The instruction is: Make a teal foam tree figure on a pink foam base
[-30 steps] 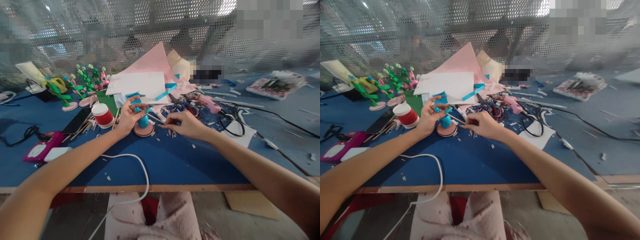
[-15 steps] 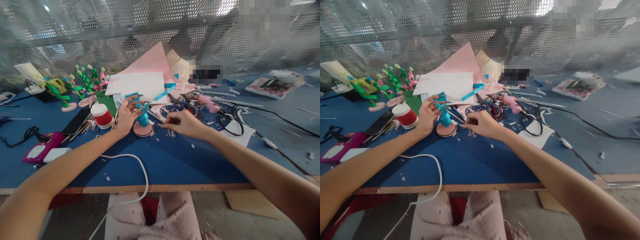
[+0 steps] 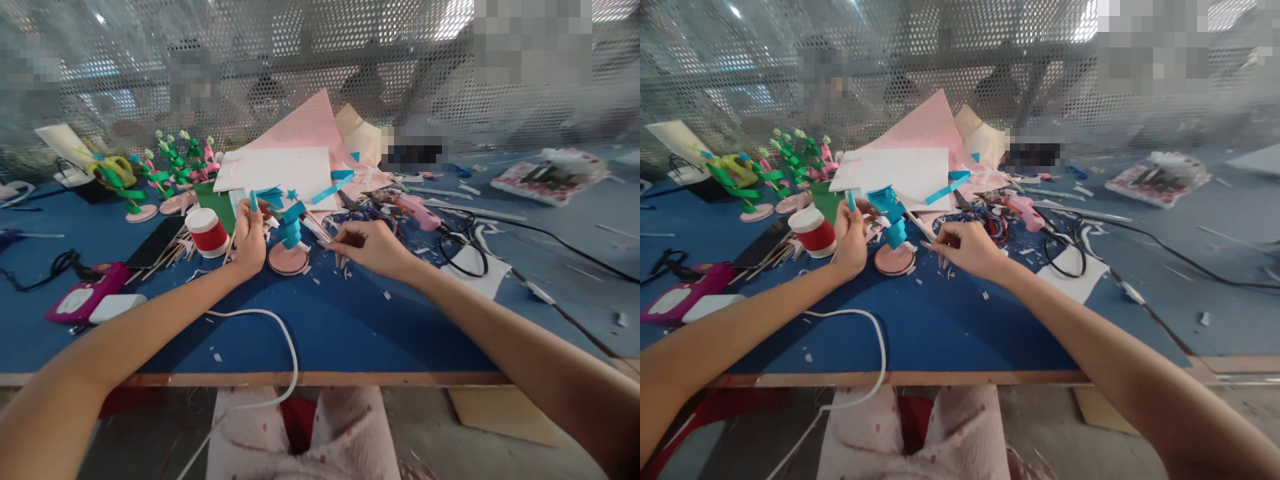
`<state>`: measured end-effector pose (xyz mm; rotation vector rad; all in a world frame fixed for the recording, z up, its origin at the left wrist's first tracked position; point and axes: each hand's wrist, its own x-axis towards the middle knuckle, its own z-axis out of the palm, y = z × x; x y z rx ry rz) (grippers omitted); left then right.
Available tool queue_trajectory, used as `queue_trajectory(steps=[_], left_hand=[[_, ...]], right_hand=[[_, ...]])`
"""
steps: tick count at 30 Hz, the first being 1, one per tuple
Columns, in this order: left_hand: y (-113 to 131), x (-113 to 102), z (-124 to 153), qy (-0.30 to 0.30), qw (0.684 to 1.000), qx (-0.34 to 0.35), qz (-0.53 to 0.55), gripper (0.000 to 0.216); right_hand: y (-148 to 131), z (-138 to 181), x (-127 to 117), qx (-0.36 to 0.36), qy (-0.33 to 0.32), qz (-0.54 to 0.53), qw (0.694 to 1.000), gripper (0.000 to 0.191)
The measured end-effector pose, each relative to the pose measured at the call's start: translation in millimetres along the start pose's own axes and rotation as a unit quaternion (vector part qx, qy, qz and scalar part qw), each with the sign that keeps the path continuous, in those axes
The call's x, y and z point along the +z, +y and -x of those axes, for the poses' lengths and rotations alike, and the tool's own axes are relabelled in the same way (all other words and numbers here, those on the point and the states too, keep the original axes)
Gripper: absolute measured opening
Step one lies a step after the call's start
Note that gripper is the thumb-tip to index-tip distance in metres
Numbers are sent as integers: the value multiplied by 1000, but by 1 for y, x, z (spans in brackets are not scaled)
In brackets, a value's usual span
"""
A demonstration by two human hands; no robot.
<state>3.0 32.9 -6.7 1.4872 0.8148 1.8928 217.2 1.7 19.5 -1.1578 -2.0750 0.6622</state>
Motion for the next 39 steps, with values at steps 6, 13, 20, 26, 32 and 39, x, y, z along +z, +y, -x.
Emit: queue_trajectory(steps=[6, 13, 20, 26, 32, 39], left_hand=[[-4, -3, -6, 80, 990, -110, -20, 37], [1, -2, -3, -6, 997, 9, -70, 32], [-10, 2, 0, -75, 995, 50, -29, 56], [-3, 3, 2, -103, 994, 30, -25, 39], [5, 5, 4, -94, 995, 21, -34, 35], [7, 4, 4, -122, 992, 5, -26, 31]], right_hand=[[3, -2, -1, -3, 65, -5, 998, 29], [1, -1, 3, 5, 51, -4, 999, 29], [-4, 2, 6, -13, 20, 24, 999, 29], [-3, 4, 10, -64, 11, 75, 995, 23], [-6, 5, 12, -98, 15, 90, 991, 25], [-8, 7, 13, -114, 18, 100, 988, 26]])
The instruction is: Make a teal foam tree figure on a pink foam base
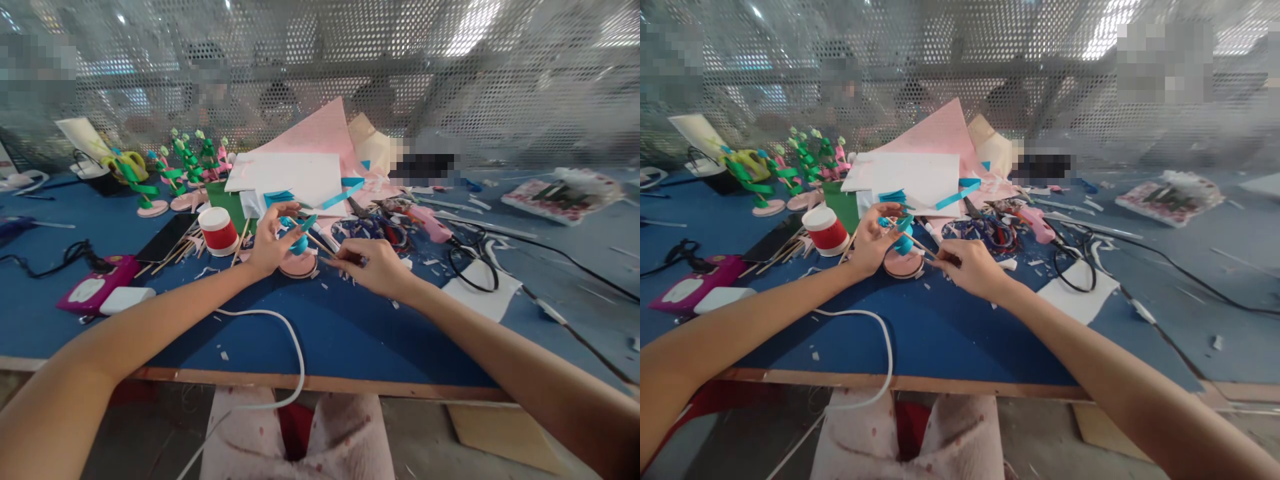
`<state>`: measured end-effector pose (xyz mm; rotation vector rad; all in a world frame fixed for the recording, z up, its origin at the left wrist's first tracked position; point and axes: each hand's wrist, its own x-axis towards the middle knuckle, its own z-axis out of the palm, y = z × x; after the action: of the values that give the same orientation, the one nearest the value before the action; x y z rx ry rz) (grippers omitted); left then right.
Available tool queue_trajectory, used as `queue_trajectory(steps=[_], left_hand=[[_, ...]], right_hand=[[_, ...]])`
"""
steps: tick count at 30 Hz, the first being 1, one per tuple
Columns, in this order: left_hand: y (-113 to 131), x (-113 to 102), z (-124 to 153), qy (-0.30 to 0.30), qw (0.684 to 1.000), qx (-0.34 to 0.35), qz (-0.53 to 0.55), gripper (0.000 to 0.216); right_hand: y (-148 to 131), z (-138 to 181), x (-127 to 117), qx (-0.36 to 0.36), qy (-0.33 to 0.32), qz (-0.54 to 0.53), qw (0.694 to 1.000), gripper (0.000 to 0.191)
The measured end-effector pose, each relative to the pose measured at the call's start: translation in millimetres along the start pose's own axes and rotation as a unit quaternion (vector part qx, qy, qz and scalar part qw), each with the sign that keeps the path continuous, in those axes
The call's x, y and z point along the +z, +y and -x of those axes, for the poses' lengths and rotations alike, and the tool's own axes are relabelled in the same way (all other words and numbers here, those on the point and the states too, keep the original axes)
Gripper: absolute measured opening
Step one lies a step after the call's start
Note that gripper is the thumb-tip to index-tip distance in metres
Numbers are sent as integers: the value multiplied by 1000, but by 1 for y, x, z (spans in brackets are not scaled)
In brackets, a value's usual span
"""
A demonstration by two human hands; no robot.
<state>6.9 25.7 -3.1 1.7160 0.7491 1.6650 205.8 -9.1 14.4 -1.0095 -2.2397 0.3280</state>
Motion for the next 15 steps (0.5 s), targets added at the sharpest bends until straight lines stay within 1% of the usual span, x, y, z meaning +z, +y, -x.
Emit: queue_trajectory(steps=[3, 6, 10, 15], left_hand=[[1, -1, 0, -5, 1000, -6, -5, 29], [2, -1, 0, -7, 1000, -28, 3, 31], [3, -1, 1, -26, 998, -53, 26, 29], [3, -1, 1, -26, 998, -51, 29, 27]], right_hand=[[1, 0, 0, -15, 0, 5, 1000, 24], [3, 0, 0, -42, 3, 15, 999, 23], [5, 2, 0, -74, 13, 50, 996, 21], [5, 3, 2, -96, 42, 88, 991, 19]])
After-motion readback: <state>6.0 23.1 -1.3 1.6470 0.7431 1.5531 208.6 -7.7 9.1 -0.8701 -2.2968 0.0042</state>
